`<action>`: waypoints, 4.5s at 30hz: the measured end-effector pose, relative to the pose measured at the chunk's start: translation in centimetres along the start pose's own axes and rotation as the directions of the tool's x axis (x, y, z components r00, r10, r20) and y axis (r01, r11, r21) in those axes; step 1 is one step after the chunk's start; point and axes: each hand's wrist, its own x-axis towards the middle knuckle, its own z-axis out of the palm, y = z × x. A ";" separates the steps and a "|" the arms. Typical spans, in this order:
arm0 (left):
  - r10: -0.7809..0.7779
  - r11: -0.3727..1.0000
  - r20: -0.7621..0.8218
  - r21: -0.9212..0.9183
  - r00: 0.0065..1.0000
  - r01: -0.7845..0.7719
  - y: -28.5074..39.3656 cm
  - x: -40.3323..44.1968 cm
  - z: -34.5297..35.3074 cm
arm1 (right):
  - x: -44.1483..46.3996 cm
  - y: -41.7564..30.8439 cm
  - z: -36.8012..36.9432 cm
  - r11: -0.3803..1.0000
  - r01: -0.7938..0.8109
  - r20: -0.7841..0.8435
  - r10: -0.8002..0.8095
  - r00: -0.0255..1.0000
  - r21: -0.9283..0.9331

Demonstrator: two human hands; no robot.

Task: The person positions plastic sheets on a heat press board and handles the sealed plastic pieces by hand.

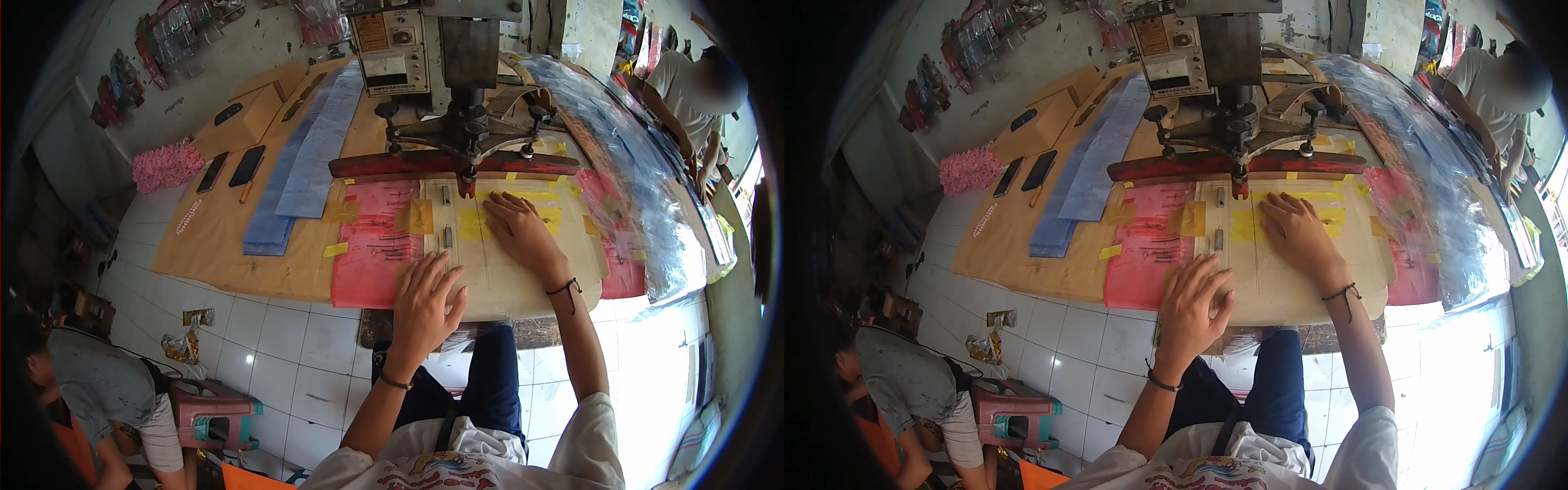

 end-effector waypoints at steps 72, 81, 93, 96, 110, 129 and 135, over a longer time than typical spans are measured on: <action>-0.017 0.990 -0.055 0.140 0.998 0.025 -0.8 -6.8 3.2 | -26.3 -5.0 22.8 0.897 -0.250 0.711 -0.095 0.697 0.364; -0.008 0.987 -0.060 0.163 0.998 0.018 -0.7 -6.6 2.9 | -25.4 -5.8 21.3 0.887 -0.310 0.771 -0.075 0.632 0.341; -0.018 0.986 -0.052 0.166 0.998 0.027 -0.5 -6.7 2.9 | -26.4 -5.7 21.6 0.884 -0.296 0.742 -0.081 0.665 0.362; -0.029 0.985 -0.051 0.171 0.998 0.037 -0.5 -6.8 3.0 | -26.7 -5.6 21.9 0.876 -0.310 0.742 -0.078 0.666 0.370; -0.043 0.988 -0.062 0.144 0.997 0.052 -0.4 -6.7 3.2 | -26.5 -5.6 21.0 0.843 -0.353 0.713 -0.050 0.699 0.405; -0.023 0.986 -0.137 0.159 0.990 0.045 -0.9 -7.2 4.6 | -16.6 -7.9 0.0 0.216 -0.224 0.306 -0.528 0.792 0.951; 0.022 0.978 -0.199 0.208 0.980 0.020 -1.7 -7.5 5.7 | -5.6 -3.6 -5.2 0.947 0.048 -0.092 -0.020 0.996 0.316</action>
